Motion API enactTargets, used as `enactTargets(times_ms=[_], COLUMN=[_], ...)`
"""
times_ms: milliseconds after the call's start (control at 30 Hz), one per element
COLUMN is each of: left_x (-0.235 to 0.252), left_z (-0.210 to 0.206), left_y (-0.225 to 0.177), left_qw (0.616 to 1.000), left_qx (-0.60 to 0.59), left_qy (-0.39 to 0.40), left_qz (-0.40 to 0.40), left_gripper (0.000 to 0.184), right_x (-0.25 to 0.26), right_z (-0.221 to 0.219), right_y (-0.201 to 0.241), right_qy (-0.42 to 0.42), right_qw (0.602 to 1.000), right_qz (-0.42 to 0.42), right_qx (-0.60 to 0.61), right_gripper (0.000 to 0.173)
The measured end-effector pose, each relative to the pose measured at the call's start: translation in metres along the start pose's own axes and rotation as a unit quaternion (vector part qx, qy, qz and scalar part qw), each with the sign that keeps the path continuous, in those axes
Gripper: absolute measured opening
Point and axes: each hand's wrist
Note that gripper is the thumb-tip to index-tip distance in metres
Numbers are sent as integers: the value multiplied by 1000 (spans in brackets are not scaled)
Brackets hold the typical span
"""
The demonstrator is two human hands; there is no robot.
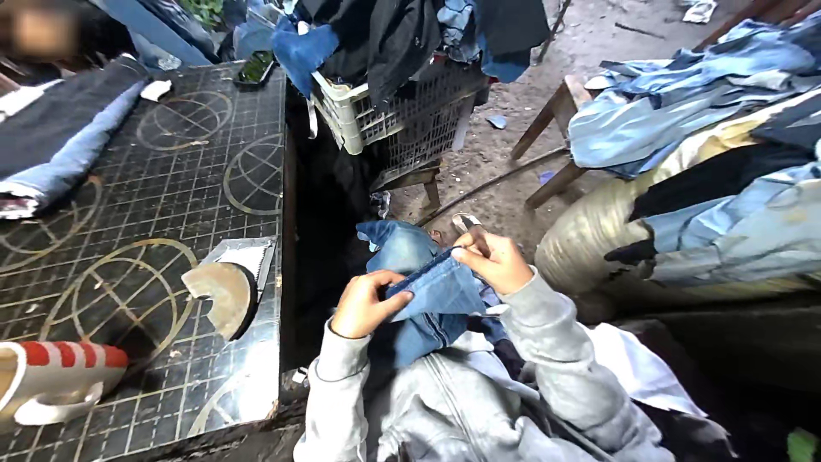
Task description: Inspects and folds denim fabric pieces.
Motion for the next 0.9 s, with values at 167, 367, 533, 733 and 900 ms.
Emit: enactTargets(times_ms=[167,367,533,733,900], left_x=[-21,-25,-12,-1,-5], left_z=[8,6,-7,-11,-29], left_y=[27,43,38,28,76], left_qw=[995,988,967,891,880], left_qx=[43,77,131,186,251], left_qy=[-67,-131,-211,-371,-354], left_qz=[61,27,-53,-184,-193], left_gripper=[23,21,20,13,16], right_x=[-11,-22,-25,-22,-57], right_z=[-10,-11,5,4,-18], right_y=[-13,-30,-32,-34,-82], right_qy=[-97,-186,-125,-344,-224], right_qw=[993,975,970,926,941], right_qz=[-60,-118,-187,144,85], right_qx=[37,30,-97,-66,-238], right_gripper=[13,12,25,19,28])
Point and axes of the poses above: each hand's wrist, its own x-axis towards the middle knuckle, its own z-axis out of the back of the hand, y = z × x, and after that the axes turned 13 degrees about y, right-handed
